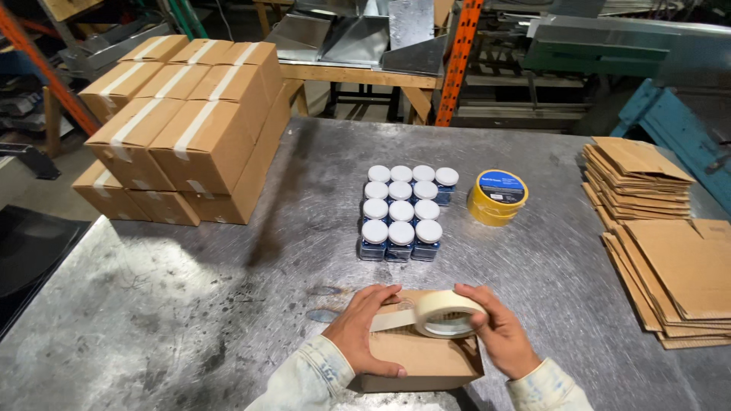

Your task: The person assembles flat cardboard boxes on a metal table, places a roll of tape inside each, closes the flaps, and seals them with packing tape. The sealed boxes are then stacked on the table.

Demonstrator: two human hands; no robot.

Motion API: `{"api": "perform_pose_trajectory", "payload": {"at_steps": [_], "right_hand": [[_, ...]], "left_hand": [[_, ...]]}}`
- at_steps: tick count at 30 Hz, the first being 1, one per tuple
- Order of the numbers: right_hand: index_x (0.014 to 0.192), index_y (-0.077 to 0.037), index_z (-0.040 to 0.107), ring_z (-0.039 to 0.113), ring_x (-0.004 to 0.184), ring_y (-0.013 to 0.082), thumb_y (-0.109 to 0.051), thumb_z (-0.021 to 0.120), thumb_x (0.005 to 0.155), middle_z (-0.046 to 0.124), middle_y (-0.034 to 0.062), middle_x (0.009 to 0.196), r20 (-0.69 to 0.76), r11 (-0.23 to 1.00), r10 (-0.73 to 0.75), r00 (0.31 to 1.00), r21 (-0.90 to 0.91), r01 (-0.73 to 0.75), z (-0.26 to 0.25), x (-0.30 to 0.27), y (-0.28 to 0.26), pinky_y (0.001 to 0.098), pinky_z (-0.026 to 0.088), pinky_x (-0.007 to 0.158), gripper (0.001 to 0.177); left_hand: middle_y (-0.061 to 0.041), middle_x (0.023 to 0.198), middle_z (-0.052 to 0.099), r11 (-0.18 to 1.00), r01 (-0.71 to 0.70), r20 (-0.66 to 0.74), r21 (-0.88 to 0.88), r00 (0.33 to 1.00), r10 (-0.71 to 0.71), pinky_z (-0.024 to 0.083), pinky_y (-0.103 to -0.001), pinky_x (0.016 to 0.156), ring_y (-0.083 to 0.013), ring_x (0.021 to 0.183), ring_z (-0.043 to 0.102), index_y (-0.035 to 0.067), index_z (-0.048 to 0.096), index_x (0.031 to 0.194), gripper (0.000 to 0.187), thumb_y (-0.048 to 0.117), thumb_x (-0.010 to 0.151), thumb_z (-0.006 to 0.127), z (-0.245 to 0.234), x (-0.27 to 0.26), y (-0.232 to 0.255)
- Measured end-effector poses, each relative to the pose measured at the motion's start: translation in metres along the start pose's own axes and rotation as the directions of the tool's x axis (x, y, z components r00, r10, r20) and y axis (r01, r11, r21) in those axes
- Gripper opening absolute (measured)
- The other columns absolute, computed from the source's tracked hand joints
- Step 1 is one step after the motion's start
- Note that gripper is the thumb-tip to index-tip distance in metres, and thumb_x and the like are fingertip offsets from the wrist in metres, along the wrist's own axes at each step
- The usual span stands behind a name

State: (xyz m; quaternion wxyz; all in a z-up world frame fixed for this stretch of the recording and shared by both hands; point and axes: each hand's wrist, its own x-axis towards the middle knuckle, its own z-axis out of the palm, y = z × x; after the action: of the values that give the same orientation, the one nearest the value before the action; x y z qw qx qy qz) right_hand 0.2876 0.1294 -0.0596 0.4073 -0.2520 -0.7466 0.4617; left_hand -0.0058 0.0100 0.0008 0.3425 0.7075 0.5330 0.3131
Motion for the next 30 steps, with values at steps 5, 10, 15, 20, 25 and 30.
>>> {"api": "perform_pose_trajectory", "payload": {"at_steps": [5,10,15,20,25,30], "right_hand": [[0.113,-0.012,0.084,0.064,0.083,0.0140,-0.052,0.057,0.091,0.075,0.0032,0.093,-0.093,0.967,0.095,0.991,-0.229,-0.114,-0.040,0.014,-0.046,0.0292,0.044,0.078,0.053],[0.082,-0.015,0.093,0.070,0.071,0.0079,-0.027,0.085,0.080,0.081,-0.0029,0.077,-0.210,0.838,0.322,0.923,-0.390,-0.381,-0.045,0.024,-0.088,0.0254,0.046,0.065,0.014],[0.084,-0.020,0.096,0.064,0.067,0.0096,-0.034,0.088,0.077,0.072,-0.0042,0.071,-0.214,0.703,0.501,0.838,-0.465,-0.539,-0.054,0.016,-0.079,0.0271,0.046,0.066,0.018],[0.087,-0.018,0.095,0.070,0.072,0.0072,-0.036,0.082,0.081,0.079,-0.0060,0.077,-0.231,0.647,0.573,0.787,-0.461,-0.607,-0.049,0.009,-0.065,0.0248,0.049,0.069,0.023],[0.086,-0.018,0.094,0.071,0.077,0.0079,-0.037,0.082,0.082,0.078,-0.0058,0.077,-0.234,0.652,0.591,0.772,-0.425,-0.628,-0.045,0.003,-0.043,0.0256,0.052,0.074,0.023],[0.087,-0.011,0.092,0.075,0.083,0.0095,-0.032,0.082,0.082,0.084,-0.0006,0.088,-0.141,0.707,0.637,0.758,-0.287,-0.647,-0.047,-0.005,-0.006,0.0258,0.055,0.080,0.024]], "left_hand": [[-0.008,0.146,0.047,0.998,-0.035,-0.002,0.054,0.999,0.035,0.032,-0.052,0.117,-0.0294,0.150,0.029,0.021,0.049,0.145,0.093,0.060,0.066,0.081,0.007,0.002,-0.014],[-0.005,0.134,0.066,0.961,-0.256,-0.142,0.103,0.953,0.269,0.034,-0.050,0.115,-0.0329,0.139,0.043,0.017,0.067,0.126,0.059,0.052,0.081,0.080,0.021,0.009,-0.037],[-0.004,0.133,0.068,0.971,-0.216,-0.169,0.106,0.958,0.231,0.035,-0.049,0.114,-0.0324,0.137,0.045,0.016,0.070,0.117,0.044,0.044,0.085,0.079,0.025,0.011,-0.041],[-0.003,0.134,0.068,0.976,-0.196,-0.176,0.091,0.962,0.209,0.036,-0.049,0.114,-0.0311,0.139,0.044,0.015,0.070,0.118,0.045,0.045,0.086,0.078,0.026,0.009,-0.040],[-0.003,0.135,0.068,0.975,-0.205,-0.180,0.087,0.959,0.218,0.035,-0.049,0.115,-0.0311,0.140,0.044,0.016,0.071,0.119,0.046,0.043,0.084,0.081,0.026,0.009,-0.043],[-0.004,0.135,0.067,0.977,-0.198,-0.167,0.084,0.963,0.210,0.034,-0.049,0.116,-0.0310,0.140,0.043,0.016,0.071,0.119,0.047,0.044,0.083,0.082,0.026,0.009,-0.045]]}}
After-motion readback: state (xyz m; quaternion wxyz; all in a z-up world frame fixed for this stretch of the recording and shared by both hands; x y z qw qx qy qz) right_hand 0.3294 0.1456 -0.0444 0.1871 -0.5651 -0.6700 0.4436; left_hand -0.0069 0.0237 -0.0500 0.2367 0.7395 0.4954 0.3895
